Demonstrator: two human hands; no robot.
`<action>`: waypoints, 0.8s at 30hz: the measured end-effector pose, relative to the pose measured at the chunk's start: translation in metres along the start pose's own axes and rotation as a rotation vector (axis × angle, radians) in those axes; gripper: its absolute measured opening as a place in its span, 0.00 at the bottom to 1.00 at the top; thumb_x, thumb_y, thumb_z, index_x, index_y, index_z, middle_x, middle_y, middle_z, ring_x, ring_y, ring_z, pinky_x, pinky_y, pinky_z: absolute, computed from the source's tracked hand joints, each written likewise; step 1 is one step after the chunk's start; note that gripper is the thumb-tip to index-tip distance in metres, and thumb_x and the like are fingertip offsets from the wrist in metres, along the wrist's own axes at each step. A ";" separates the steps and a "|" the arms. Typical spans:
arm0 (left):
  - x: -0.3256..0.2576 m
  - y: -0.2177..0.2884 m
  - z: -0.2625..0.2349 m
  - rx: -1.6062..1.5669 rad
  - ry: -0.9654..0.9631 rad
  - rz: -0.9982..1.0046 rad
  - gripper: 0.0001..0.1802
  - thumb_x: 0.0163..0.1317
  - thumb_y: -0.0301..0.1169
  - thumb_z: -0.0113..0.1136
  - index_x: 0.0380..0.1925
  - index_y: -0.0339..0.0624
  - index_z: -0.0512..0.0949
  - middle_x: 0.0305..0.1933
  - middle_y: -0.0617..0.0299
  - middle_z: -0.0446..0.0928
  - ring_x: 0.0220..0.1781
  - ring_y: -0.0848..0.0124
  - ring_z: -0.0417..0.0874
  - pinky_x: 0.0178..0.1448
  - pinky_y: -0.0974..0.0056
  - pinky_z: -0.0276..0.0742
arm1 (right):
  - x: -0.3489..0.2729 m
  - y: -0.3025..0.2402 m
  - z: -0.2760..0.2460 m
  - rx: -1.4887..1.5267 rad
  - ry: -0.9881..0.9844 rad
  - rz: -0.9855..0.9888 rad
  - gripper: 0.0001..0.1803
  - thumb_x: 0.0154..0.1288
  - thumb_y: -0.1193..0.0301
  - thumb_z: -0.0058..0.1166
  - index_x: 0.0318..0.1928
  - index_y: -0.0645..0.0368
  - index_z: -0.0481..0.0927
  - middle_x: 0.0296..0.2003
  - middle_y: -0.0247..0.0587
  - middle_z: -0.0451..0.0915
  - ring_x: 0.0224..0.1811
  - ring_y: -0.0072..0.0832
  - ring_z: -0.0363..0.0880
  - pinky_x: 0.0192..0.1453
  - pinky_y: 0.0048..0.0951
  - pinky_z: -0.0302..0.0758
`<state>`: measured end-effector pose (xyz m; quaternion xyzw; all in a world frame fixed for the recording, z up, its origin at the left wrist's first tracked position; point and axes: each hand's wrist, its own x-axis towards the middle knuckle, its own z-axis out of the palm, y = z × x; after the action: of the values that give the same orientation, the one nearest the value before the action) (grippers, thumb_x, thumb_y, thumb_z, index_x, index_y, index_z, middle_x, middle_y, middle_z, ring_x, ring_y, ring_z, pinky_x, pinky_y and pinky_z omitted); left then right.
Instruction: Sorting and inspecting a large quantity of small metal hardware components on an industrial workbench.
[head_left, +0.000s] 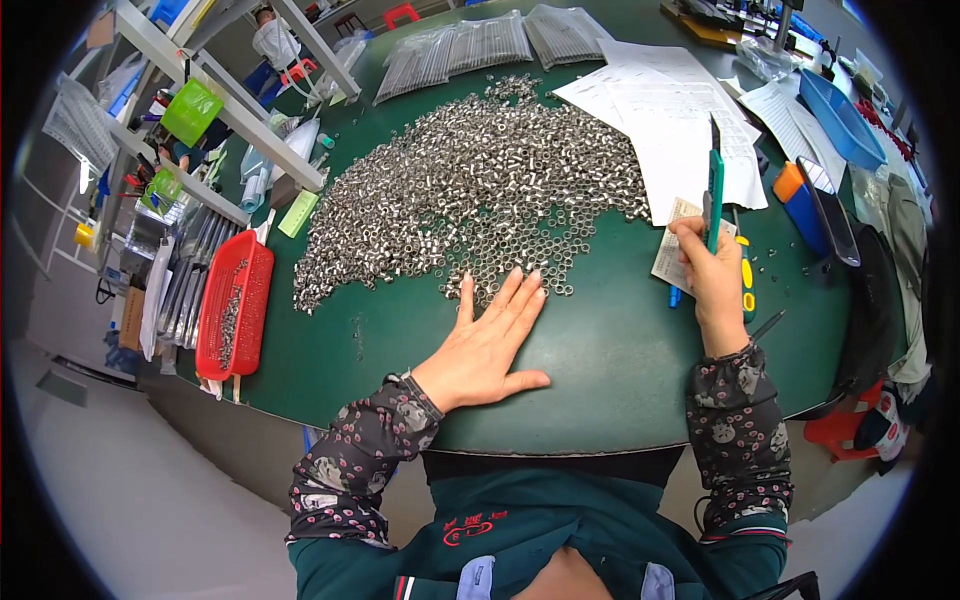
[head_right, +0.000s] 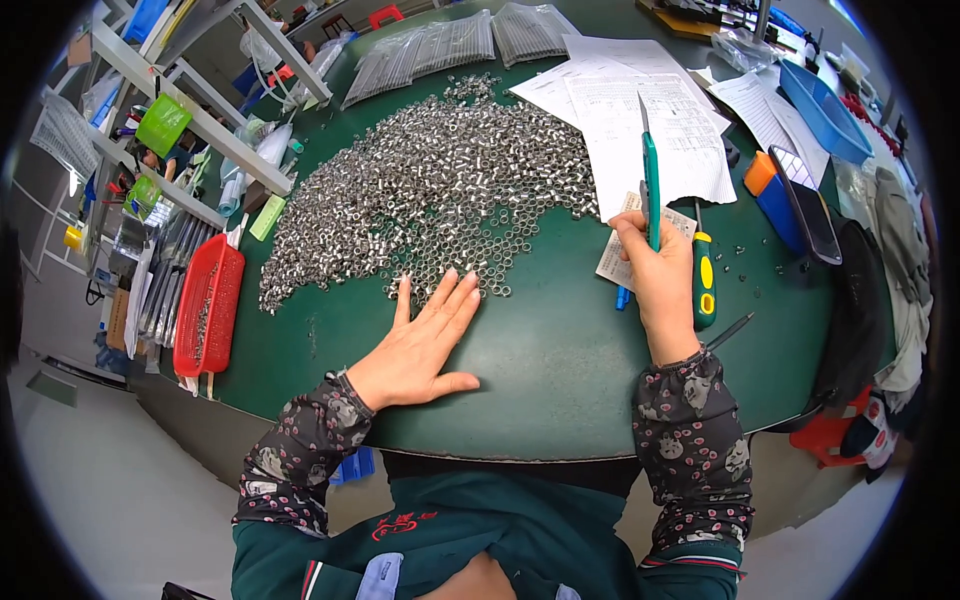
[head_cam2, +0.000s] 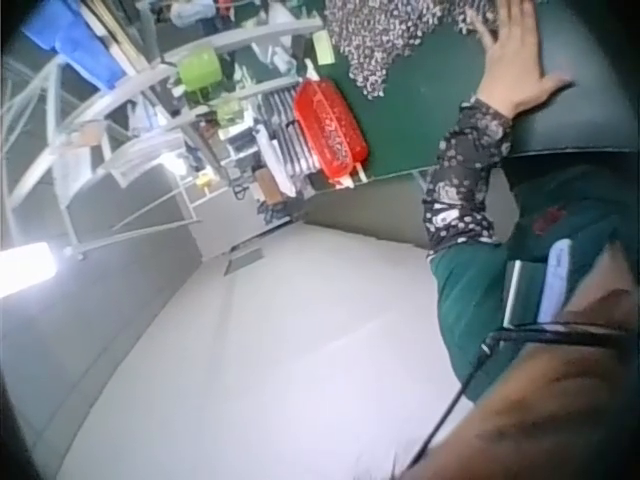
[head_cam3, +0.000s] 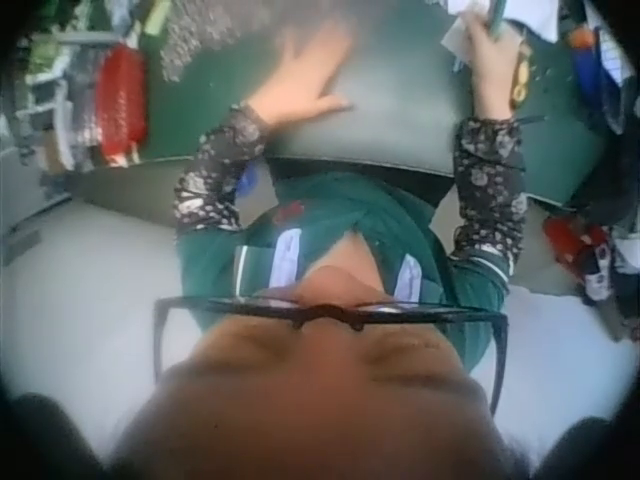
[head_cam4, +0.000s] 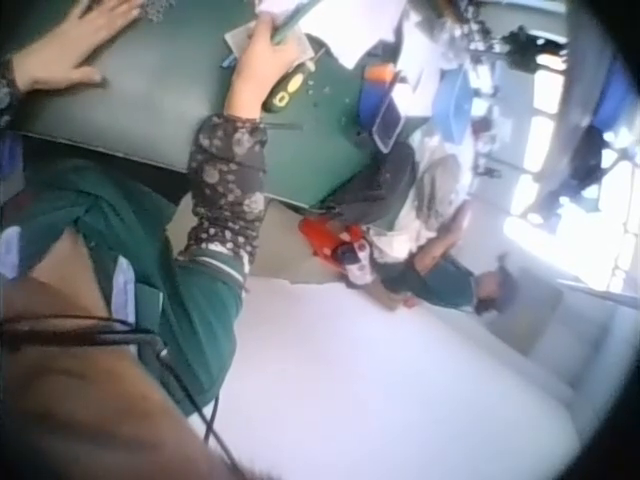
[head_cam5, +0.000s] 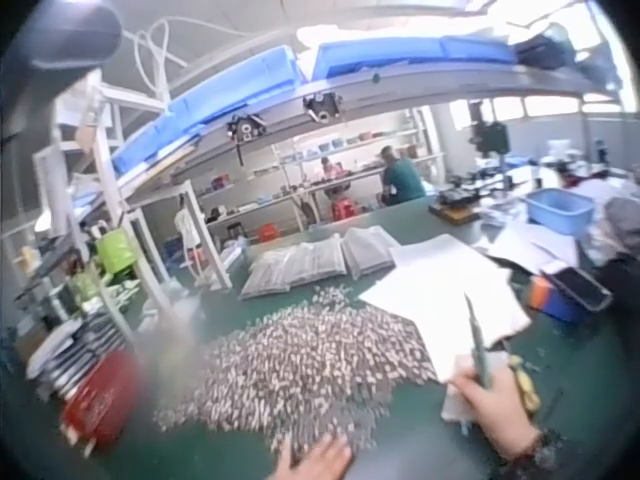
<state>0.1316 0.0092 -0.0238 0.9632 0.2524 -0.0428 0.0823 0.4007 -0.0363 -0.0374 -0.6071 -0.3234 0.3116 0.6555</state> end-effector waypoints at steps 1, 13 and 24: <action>-0.002 0.002 0.000 0.001 0.000 0.004 0.49 0.56 0.61 0.44 0.66 0.39 0.42 0.71 0.53 0.37 0.73 0.57 0.34 0.65 0.36 0.21 | 0.001 0.000 0.000 -0.004 -0.008 -0.001 0.06 0.58 0.71 0.53 0.32 0.60 0.80 0.19 0.24 0.68 0.19 0.09 0.61 0.21 0.14 0.55; -0.013 -0.009 -0.005 -0.014 0.114 -0.078 0.49 0.55 0.59 0.48 0.66 0.39 0.44 0.71 0.54 0.39 0.73 0.59 0.34 0.66 0.36 0.22 | 0.000 -0.002 -0.001 -0.016 -0.001 -0.013 0.06 0.58 0.71 0.53 0.32 0.60 0.79 0.18 0.24 0.68 0.20 0.09 0.61 0.22 0.14 0.55; -0.018 0.013 -0.005 0.065 -0.029 0.054 0.50 0.54 0.61 0.46 0.65 0.38 0.45 0.71 0.54 0.41 0.73 0.62 0.38 0.66 0.36 0.25 | 0.001 0.001 -0.001 -0.006 -0.026 -0.008 0.06 0.59 0.71 0.53 0.32 0.60 0.79 0.19 0.24 0.68 0.20 0.09 0.61 0.21 0.14 0.55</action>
<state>0.1226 -0.0100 -0.0145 0.9711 0.2234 -0.0629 0.0559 0.4021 -0.0358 -0.0381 -0.6039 -0.3352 0.3159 0.6505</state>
